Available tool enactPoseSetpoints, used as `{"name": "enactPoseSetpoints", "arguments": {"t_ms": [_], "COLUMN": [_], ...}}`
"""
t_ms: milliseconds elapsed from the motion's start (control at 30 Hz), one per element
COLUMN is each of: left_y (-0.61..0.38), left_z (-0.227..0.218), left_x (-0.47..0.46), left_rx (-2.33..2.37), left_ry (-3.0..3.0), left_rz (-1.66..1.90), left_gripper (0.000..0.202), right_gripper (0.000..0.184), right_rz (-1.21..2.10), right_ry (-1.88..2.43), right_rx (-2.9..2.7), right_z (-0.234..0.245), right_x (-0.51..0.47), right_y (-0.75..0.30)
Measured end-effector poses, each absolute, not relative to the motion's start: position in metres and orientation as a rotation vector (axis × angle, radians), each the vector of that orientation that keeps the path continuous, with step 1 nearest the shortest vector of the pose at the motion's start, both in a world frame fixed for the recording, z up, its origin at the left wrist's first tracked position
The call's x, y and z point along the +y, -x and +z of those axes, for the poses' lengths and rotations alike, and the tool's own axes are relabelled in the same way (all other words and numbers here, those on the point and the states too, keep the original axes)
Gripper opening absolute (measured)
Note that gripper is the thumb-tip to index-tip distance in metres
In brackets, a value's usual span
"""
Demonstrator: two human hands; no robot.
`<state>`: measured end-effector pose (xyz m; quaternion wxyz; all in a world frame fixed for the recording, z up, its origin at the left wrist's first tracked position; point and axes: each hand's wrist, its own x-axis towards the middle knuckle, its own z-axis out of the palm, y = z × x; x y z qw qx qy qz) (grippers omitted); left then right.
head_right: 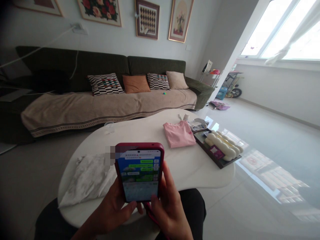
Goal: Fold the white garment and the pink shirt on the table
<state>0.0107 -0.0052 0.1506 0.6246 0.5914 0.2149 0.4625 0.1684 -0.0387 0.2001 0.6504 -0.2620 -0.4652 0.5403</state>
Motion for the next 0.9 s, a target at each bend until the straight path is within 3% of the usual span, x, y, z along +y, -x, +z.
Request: {"name": "enactPoseSetpoints", "arguments": {"t_ms": [367,633,900], "left_y": [-0.012,-0.011,-0.007], "left_z": [0.167,0.179,0.179], "left_x": [-0.004,-0.001,-0.002], "left_rx": [0.449,0.226,0.238], "left_ry": [-1.344,-1.149,-1.196], "left_rz": [1.034,0.996,0.952], "left_gripper": [0.070,0.053,0.063], "right_gripper": [0.062,0.066,0.078], "right_rz": [1.143,1.081,0.932], "right_ry": [0.658,0.716,0.873], "right_rx": [-1.047,-0.977,-0.996], "right_z": [0.201,0.202,0.196], "right_x": [-0.041,-0.042,-0.040], "right_y": [-0.164,-0.154,-0.149]}}
